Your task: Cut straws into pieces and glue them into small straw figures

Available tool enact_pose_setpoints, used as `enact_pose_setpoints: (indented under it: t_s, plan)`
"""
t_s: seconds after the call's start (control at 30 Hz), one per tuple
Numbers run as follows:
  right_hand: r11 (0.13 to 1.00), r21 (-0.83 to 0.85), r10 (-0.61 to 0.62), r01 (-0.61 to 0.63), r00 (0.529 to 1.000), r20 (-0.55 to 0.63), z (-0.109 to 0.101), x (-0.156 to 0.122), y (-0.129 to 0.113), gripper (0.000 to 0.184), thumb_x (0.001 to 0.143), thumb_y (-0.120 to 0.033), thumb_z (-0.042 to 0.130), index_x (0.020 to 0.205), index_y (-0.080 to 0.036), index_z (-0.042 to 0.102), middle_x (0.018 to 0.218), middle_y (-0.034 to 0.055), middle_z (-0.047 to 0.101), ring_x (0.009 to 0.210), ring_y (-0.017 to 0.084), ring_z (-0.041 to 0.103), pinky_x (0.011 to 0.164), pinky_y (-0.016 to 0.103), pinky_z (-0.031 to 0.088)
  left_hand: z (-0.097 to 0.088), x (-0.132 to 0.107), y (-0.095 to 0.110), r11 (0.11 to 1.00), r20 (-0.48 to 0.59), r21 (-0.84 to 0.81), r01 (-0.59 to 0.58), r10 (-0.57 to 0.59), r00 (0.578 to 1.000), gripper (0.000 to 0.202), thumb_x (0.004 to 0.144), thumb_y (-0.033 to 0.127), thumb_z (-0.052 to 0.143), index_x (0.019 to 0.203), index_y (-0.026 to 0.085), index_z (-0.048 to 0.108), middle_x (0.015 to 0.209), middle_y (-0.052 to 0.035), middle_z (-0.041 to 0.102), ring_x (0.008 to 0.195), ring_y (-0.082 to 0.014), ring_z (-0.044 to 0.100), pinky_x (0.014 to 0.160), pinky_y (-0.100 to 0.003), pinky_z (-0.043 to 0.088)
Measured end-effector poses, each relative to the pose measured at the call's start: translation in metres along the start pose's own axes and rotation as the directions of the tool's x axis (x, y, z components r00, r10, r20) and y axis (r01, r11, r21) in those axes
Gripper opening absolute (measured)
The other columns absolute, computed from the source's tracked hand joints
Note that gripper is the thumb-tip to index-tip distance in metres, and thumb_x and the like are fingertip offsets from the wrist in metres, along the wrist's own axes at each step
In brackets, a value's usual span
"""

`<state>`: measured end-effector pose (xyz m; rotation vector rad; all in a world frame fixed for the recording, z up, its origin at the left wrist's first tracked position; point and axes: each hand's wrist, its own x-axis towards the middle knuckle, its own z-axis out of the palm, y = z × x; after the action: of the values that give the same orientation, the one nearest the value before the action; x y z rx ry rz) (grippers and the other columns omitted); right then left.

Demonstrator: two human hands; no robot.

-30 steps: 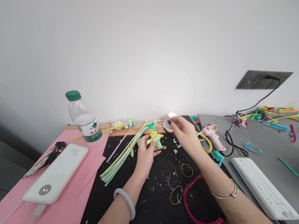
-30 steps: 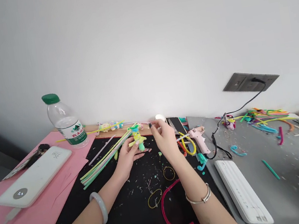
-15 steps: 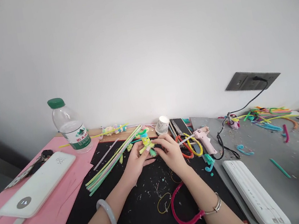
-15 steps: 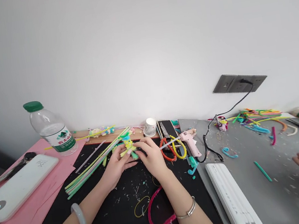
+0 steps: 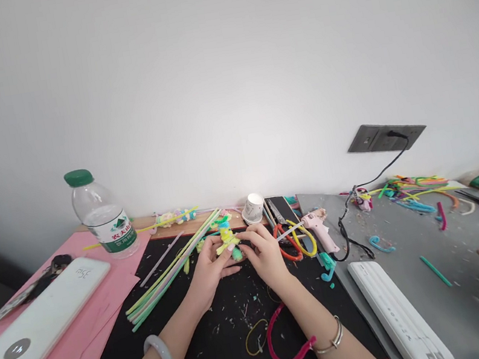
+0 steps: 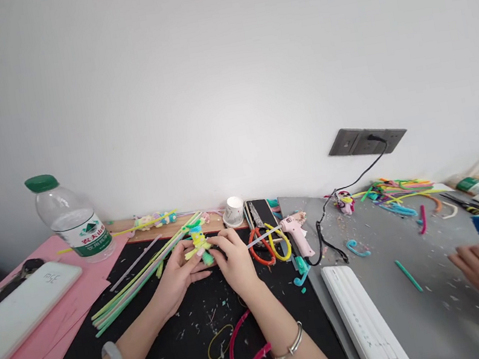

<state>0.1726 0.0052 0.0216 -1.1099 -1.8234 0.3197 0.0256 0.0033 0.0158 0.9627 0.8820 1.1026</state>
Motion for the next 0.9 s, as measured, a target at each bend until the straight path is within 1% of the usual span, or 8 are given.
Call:
enact_pose_setpoints:
  t_s: [0.13,0.2,0.27,0.37,0.43,0.53,0.77,0.9]
  plan:
    - [1.000,0.003,0.014,-0.014,1.000,-0.002,0.0008,-0.0015,0.0013,0.022,0.081,-0.014,0.050,0.098,-0.022,0.061,0.092,0.0058,0.054,0.076,0.016,0.053,0.062,0.026,0.046,0.0007,-0.0010,0.0010,1.000,-0.003,0.009,0.002,-0.002,1.000,0.033,0.074,0.040,0.062,0.095,0.022,0.044,0.104,-0.0043,0.058,0.079,-0.0167,0.066,0.066,-0.030,0.055]
    - [1.000,-0.001,0.014,-0.014,1.000,-0.015,0.0016,-0.0024,0.0024,0.023,0.081,-0.014,0.050,0.099,-0.022,0.061,0.092,0.0059,0.054,0.076,0.016,0.053,0.062,0.027,0.046,0.0020,-0.0011,0.0021,0.999,-0.004,0.038,0.009,-0.008,1.000,0.033,0.074,0.040,0.061,0.097,0.022,0.044,0.102,-0.0039,0.059,0.074,-0.0154,0.067,0.064,-0.028,0.055]
    - [1.000,-0.006,0.014,-0.014,1.000,-0.021,0.0023,-0.0030,0.0038,0.023,0.081,-0.015,0.050,0.099,-0.022,0.062,0.092,0.0060,0.054,0.076,0.016,0.054,0.062,0.027,0.046,0.0034,-0.0005,0.0028,0.996,-0.020,0.090,0.023,-0.021,1.000,0.034,0.075,0.041,0.059,0.098,0.022,0.043,0.094,-0.0025,0.061,0.062,-0.0129,0.066,0.058,-0.025,0.054]
    - [1.000,-0.014,0.013,-0.014,1.000,-0.024,0.0027,-0.0033,0.0051,0.021,0.081,-0.017,0.050,0.098,-0.022,0.062,0.092,0.0063,0.054,0.075,0.016,0.054,0.062,0.028,0.046,0.0042,0.0013,0.0023,0.991,-0.050,0.134,0.014,-0.008,0.999,0.036,0.073,0.041,0.061,0.096,0.020,0.042,0.076,0.0016,0.060,0.046,-0.0096,0.061,0.043,-0.018,0.046]
    - [1.000,-0.020,0.010,-0.010,1.000,-0.030,0.0027,-0.0031,0.0049,0.022,0.081,-0.017,0.050,0.098,-0.022,0.063,0.092,0.0063,0.054,0.075,0.016,0.053,0.061,0.028,0.046,0.0037,0.0023,0.0014,0.994,-0.048,0.111,-0.014,0.019,0.999,0.036,0.070,0.040,0.064,0.092,0.019,0.043,0.071,0.0029,0.059,0.047,-0.0096,0.060,0.043,-0.017,0.044]
    - [1.000,-0.010,0.012,-0.012,1.000,-0.026,0.0026,-0.0025,0.0034,0.021,0.081,-0.018,0.051,0.098,-0.022,0.063,0.092,0.0062,0.055,0.074,0.015,0.053,0.060,0.027,0.045,0.0024,0.0022,0.0003,0.997,-0.044,0.077,-0.028,0.031,0.999,0.036,0.069,0.039,0.065,0.089,0.019,0.043,0.072,0.0025,0.060,0.054,-0.0106,0.063,0.048,-0.018,0.046]
    - [0.997,0.053,0.048,-0.047,0.999,-0.020,0.0024,-0.0025,0.0014,0.020,0.080,-0.014,0.052,0.096,-0.021,0.062,0.090,0.0050,0.054,0.068,0.013,0.051,0.058,0.026,0.044,0.0017,0.0003,0.0000,0.998,-0.013,0.059,-0.033,0.034,0.999,0.033,0.072,0.038,0.063,0.088,0.019,0.041,0.092,-0.0023,0.063,0.064,-0.0134,0.067,0.058,-0.023,0.052]
    - [0.996,0.074,0.057,-0.055,0.998,-0.026,0.0025,-0.0027,0.0006,0.021,0.079,-0.013,0.052,0.094,-0.021,0.062,0.088,0.0043,0.054,0.064,0.012,0.049,0.057,0.025,0.043,0.0017,0.0006,0.0001,0.995,-0.010,0.084,-0.049,0.050,0.999,0.033,0.072,0.039,0.062,0.088,0.019,0.041,0.094,-0.0038,0.063,0.064,-0.0139,0.067,0.057,-0.023,0.052]
